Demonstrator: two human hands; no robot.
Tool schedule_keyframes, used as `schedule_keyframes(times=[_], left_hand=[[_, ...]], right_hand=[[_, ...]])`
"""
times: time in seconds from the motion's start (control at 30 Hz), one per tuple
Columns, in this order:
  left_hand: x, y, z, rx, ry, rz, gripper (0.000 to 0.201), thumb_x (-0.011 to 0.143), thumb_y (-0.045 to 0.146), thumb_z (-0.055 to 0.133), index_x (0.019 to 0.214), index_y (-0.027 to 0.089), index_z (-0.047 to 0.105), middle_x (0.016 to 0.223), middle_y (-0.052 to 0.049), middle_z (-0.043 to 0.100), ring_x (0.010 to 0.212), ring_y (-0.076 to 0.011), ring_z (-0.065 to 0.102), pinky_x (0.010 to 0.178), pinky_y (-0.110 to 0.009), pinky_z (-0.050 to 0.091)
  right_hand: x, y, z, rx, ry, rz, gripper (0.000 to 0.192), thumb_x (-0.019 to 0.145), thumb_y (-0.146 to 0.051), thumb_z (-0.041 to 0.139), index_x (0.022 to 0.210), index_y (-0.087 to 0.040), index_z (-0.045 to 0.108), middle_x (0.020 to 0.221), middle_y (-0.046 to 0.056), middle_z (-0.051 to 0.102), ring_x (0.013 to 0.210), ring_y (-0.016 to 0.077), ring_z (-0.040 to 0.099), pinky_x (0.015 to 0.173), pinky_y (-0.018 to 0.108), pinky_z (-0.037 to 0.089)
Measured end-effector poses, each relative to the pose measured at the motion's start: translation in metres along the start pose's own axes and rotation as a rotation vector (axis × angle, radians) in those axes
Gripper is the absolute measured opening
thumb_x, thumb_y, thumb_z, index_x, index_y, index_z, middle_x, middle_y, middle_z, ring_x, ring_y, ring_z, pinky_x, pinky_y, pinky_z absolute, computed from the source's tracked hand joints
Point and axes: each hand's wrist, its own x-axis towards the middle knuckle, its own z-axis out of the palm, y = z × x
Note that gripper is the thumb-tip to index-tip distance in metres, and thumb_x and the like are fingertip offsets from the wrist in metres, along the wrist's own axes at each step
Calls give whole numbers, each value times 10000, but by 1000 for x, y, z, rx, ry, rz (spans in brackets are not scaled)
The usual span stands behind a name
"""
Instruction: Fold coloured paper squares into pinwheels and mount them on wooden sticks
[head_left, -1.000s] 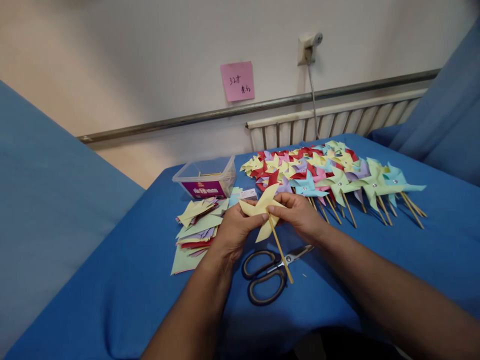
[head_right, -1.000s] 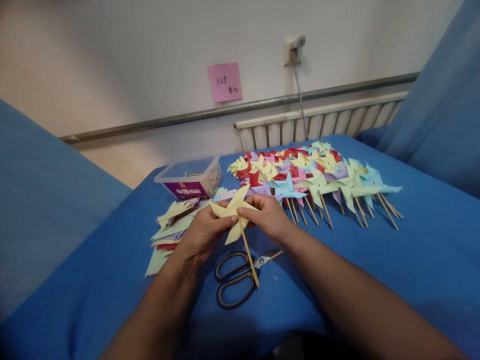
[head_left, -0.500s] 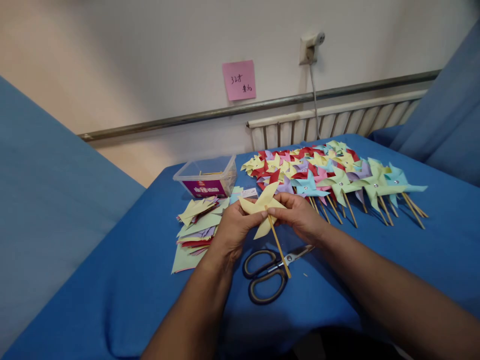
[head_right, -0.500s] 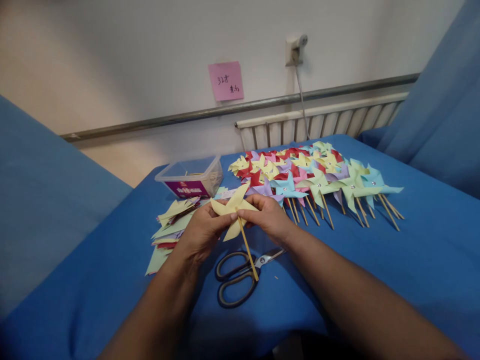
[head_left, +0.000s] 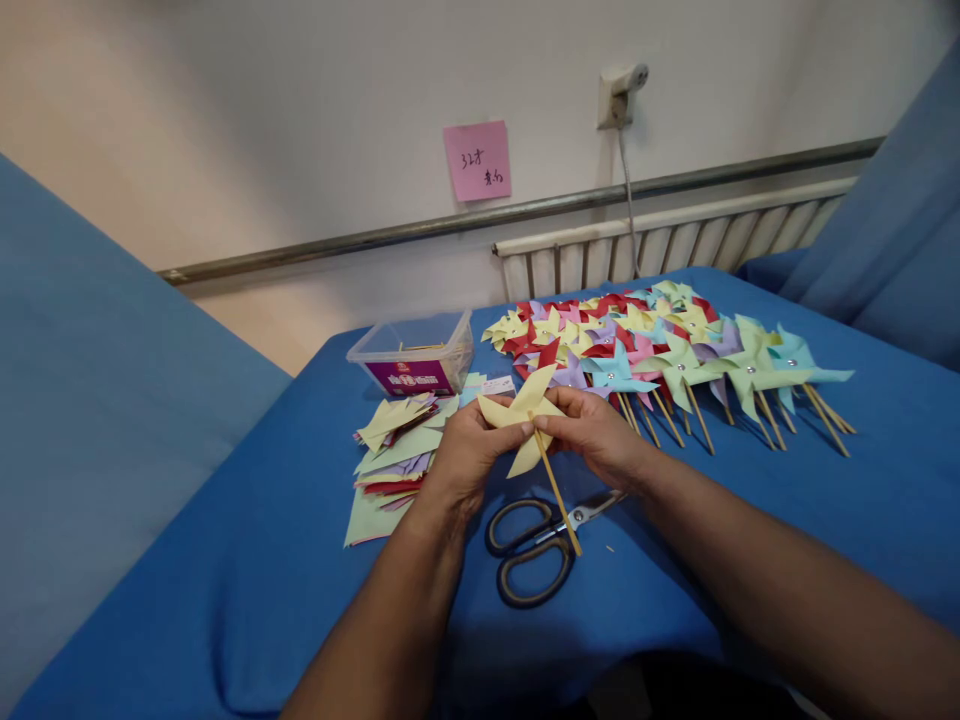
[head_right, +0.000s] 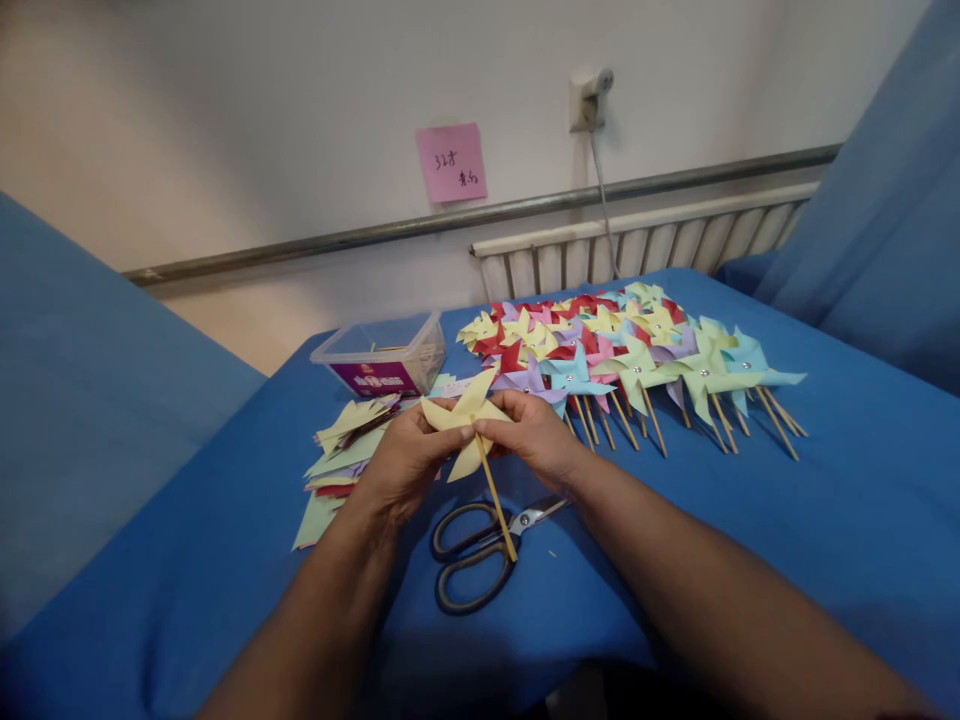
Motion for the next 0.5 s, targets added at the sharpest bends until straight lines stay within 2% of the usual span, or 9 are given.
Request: schedule_keyframes(times=[0.2, 0.5], left_hand=[[-1, 1, 1, -40, 0, 10, 429, 532, 249, 912, 862, 133, 663, 741, -25, 697, 625, -143, 608, 641, -269, 456], [1, -1, -1, -19, 19, 34, 448, 520, 239, 917, 861, 144, 642, 718, -7, 689, 606, -133, 603, 620, -258, 456]], right_hand=[[-1, -1, 1, 14, -5, -20, 328, 641, -367, 841, 829, -186, 642, 766, -13, 657, 701, 142, 599, 698, 299, 479], [0, 0, 0, 26, -16, -11, 332, 638, -357, 843, 842, -186, 645, 781, -14, 657, 710, 142, 599, 699, 294, 477]])
